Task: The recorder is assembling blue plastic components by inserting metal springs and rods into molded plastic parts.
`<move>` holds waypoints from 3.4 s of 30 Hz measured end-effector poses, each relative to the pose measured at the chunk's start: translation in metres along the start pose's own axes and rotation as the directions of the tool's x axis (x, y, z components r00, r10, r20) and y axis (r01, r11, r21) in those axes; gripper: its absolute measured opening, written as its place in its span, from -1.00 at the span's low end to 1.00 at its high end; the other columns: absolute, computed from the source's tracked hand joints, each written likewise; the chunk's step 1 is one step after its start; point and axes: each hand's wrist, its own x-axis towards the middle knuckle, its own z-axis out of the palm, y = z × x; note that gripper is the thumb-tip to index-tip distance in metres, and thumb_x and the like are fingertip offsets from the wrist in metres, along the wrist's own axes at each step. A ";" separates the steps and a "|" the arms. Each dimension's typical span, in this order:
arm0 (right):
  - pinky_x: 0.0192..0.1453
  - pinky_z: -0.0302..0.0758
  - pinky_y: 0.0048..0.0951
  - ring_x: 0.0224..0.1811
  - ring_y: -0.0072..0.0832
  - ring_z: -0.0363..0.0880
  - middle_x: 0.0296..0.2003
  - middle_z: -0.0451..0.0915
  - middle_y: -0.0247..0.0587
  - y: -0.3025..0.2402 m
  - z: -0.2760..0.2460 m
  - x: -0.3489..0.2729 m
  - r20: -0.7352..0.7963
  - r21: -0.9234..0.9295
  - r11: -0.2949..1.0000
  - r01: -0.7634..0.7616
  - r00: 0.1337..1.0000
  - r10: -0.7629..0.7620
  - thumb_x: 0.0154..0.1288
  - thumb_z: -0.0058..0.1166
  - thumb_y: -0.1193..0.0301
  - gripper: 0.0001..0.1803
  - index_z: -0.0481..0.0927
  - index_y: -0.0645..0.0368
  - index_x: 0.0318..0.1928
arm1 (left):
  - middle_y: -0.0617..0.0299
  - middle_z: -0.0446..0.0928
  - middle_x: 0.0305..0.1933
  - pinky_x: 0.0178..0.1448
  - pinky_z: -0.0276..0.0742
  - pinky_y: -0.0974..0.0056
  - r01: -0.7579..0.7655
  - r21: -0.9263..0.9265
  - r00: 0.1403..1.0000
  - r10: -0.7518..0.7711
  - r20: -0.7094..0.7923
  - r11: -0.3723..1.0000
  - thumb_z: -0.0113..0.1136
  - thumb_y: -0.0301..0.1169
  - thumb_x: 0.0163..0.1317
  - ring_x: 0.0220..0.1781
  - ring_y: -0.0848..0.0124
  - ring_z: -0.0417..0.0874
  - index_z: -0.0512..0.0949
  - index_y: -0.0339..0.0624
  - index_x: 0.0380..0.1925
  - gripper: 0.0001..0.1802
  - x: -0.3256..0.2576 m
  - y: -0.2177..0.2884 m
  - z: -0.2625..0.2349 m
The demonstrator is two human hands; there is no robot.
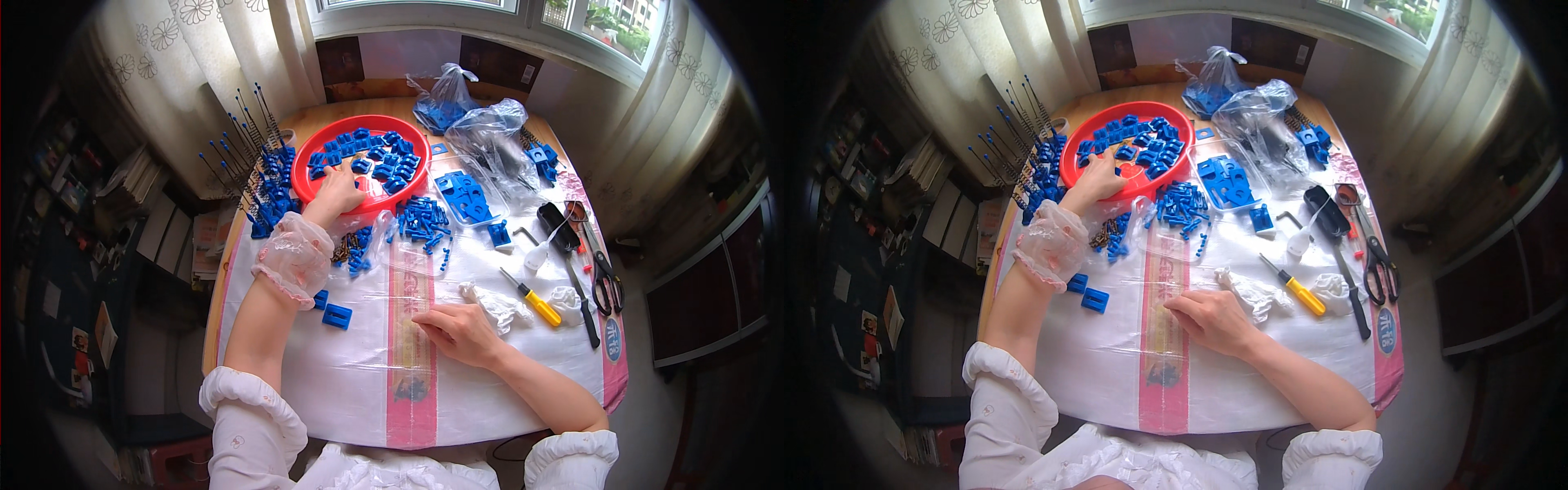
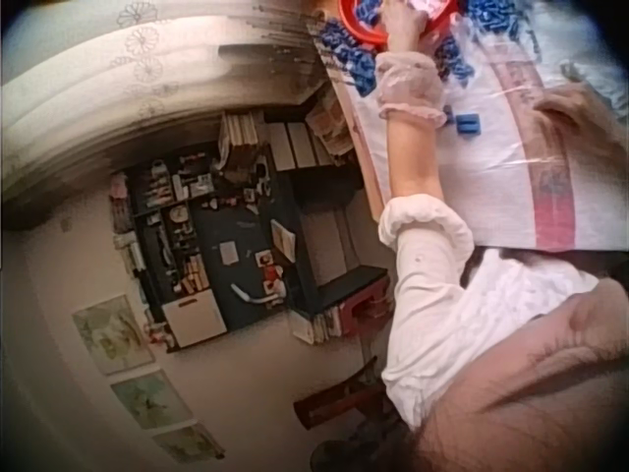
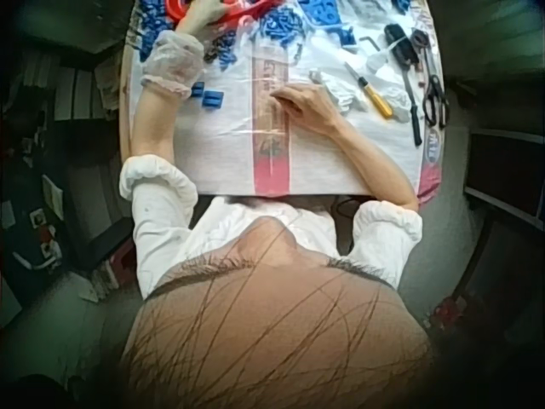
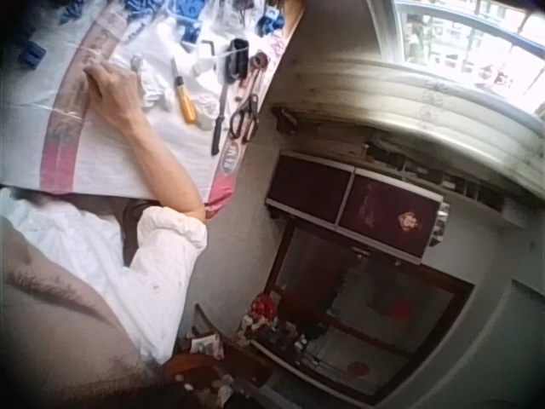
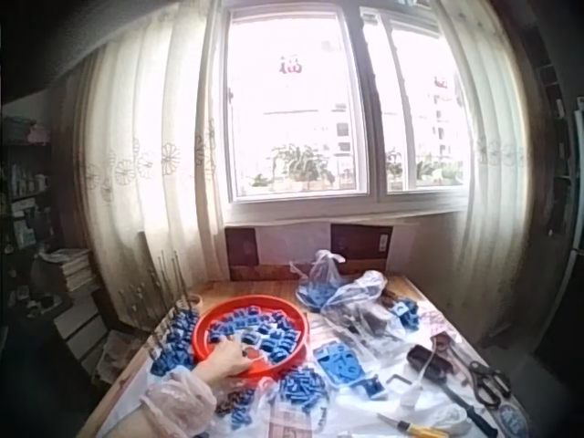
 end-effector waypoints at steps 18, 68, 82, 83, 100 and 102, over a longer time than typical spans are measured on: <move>-0.34 0.56 -0.30 -0.39 -0.25 0.65 -0.36 0.66 -0.18 0.000 0.000 0.001 0.015 0.007 1.000 -0.020 1.000 0.020 0.17 0.21 0.53 -0.81 0.66 0.13 -0.16 | -0.37 0.54 0.03 0.24 0.47 -0.02 0.039 -0.248 0.998 -0.027 0.049 0.968 0.17 -0.08 0.18 0.13 -0.22 0.54 0.45 -0.30 0.13 -0.38 0.008 -0.017 -0.007; -0.32 0.56 -0.26 -0.36 -0.23 0.67 -0.37 0.66 -0.17 -0.003 0.002 0.000 0.027 -0.022 0.998 -0.059 0.998 0.060 0.23 0.19 0.49 -0.87 0.64 0.14 -0.19 | 0.11 0.66 -0.25 -0.14 0.56 0.18 -0.332 -0.225 0.920 0.367 0.139 0.916 0.43 -0.29 0.09 -0.20 0.20 0.68 0.63 -0.16 -0.23 -0.71 -0.195 0.036 -0.076; -0.32 0.56 -0.27 -0.37 -0.24 0.66 -0.37 0.66 -0.18 -0.002 0.003 0.000 0.032 -0.025 0.998 -0.060 0.998 0.061 0.22 0.19 0.51 -0.87 0.64 0.15 -0.20 | 0.23 0.44 -0.25 -0.06 0.42 0.38 -0.097 -0.518 0.970 0.197 0.142 0.850 0.38 -0.27 0.18 -0.15 0.43 0.48 0.53 -0.22 -0.14 -0.65 -0.203 0.030 -0.099; -0.32 0.56 -0.27 -0.37 -0.24 0.66 -0.37 0.66 -0.18 -0.003 0.002 0.000 0.030 -0.027 0.998 -0.061 0.998 0.061 0.22 0.19 0.51 -0.87 0.64 0.15 -0.20 | 0.25 0.40 -0.24 -0.04 0.40 0.40 -0.056 -0.580 0.964 0.194 0.179 0.813 0.36 -0.29 0.18 -0.11 0.45 0.45 0.50 -0.21 -0.10 -0.63 -0.206 0.028 -0.099; -0.35 0.55 -0.27 -0.39 -0.24 0.66 -0.39 0.65 -0.17 -0.002 0.002 0.000 0.027 -0.030 0.998 -0.046 0.999 0.047 0.20 0.21 0.53 -0.84 0.63 0.14 -0.18 | 0.18 0.48 0.10 0.13 0.48 0.46 0.636 -0.741 0.749 0.404 0.525 -0.217 0.23 -0.49 0.31 0.01 0.56 0.53 0.36 -0.27 0.20 -0.52 -0.255 0.059 -0.071; -0.36 0.55 -0.27 -0.40 -0.24 0.66 -0.39 0.64 -0.17 -0.002 0.000 0.001 0.025 -0.037 0.999 -0.038 0.999 0.039 0.19 0.21 0.53 -0.83 0.63 0.15 -0.18 | 0.15 0.48 0.18 0.22 0.51 0.45 0.695 -0.660 0.700 0.479 0.530 -0.286 0.19 -0.47 0.36 0.11 0.52 0.55 0.36 -0.28 0.23 -0.54 -0.258 0.055 -0.059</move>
